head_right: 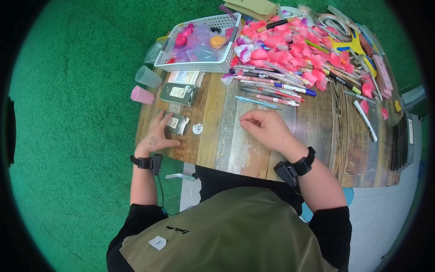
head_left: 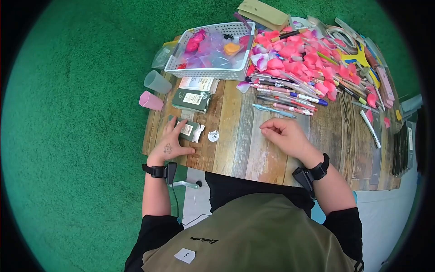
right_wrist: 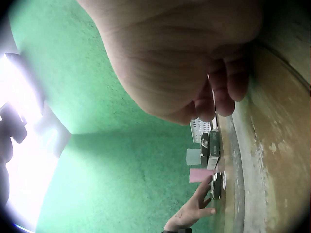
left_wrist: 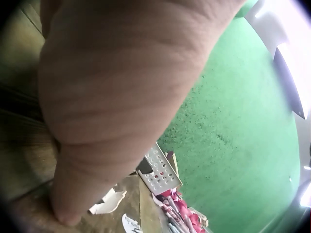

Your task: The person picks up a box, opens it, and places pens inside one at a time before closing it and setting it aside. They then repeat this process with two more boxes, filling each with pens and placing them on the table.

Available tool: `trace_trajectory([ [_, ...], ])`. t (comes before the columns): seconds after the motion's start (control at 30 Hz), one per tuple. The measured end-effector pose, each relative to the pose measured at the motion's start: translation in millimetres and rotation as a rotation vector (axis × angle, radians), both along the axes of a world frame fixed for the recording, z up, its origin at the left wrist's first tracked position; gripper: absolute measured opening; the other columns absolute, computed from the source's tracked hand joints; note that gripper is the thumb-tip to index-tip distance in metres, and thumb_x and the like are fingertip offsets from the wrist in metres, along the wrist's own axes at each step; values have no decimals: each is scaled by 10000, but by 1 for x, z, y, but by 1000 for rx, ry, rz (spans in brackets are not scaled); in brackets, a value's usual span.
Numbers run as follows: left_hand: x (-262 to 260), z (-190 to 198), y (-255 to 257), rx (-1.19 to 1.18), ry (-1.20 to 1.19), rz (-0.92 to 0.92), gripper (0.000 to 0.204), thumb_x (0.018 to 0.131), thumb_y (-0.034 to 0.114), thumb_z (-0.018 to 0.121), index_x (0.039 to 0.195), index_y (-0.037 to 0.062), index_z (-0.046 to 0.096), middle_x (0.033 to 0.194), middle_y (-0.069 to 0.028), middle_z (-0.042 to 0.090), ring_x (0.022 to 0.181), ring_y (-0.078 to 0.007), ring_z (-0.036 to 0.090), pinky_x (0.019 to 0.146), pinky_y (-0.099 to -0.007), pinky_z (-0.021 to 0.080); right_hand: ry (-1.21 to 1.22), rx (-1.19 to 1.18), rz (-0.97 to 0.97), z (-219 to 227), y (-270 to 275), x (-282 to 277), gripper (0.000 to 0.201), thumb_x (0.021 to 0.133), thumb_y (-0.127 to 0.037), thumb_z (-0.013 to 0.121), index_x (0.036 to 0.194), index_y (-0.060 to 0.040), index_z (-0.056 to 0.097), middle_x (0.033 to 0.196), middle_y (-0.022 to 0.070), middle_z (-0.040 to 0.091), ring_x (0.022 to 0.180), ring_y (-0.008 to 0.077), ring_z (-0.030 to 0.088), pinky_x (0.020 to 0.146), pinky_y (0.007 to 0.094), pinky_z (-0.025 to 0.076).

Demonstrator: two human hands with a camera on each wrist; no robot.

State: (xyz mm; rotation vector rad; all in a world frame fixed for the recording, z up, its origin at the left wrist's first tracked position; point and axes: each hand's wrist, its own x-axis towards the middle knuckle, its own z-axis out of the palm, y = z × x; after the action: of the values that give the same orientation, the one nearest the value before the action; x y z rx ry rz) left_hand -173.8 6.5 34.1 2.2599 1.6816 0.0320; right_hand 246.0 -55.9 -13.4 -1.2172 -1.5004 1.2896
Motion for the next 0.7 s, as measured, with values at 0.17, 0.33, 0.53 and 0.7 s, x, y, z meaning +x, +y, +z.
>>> trace_trajectory([
  [0.17, 3, 14, 0, -53, -42, 0, 997, 623, 333, 971, 1517, 165, 562, 1595, -260, 415, 1482, -479, 385, 1202, -555, 380, -11, -15, 3, -4, 2, 1, 233, 1000, -199, 724, 1124, -5, 763, 890, 45, 750, 802, 89, 663, 770, 282, 550],
  [0.33, 16, 22, 2, 140, 240, -204, 910, 641, 308, 950, 1460, 129, 596, 1504, -216, 519, 1363, -432, 515, 1134, -485, 450, -23, -13, -5, -3, 1, 1, 241, 1000, -207, 722, 1123, -3, 763, 895, 48, 752, 811, 96, 670, 778, 283, 551],
  [0.53, 49, 24, -5, -86, -96, -182, 790, 711, 271, 874, 1414, 45, 590, 1357, -207, 591, 1199, -420, 629, 1069, -441, 499, 15, -16, 29, -6, 2, 3, 246, 998, -193, 737, 1165, -12, 753, 923, 42, 753, 831, 88, 670, 789, 282, 555],
  [0.7, 112, 28, -44, -57, -442, -289, 719, 730, 149, 805, 1403, 36, 576, 1312, -180, 556, 1207, -378, 606, 1026, -410, 513, 248, -36, 179, -16, -1, 0, 361, 1012, -176, 736, 1346, -51, 674, 1086, 38, 746, 929, 76, 673, 832, 267, 550],
])
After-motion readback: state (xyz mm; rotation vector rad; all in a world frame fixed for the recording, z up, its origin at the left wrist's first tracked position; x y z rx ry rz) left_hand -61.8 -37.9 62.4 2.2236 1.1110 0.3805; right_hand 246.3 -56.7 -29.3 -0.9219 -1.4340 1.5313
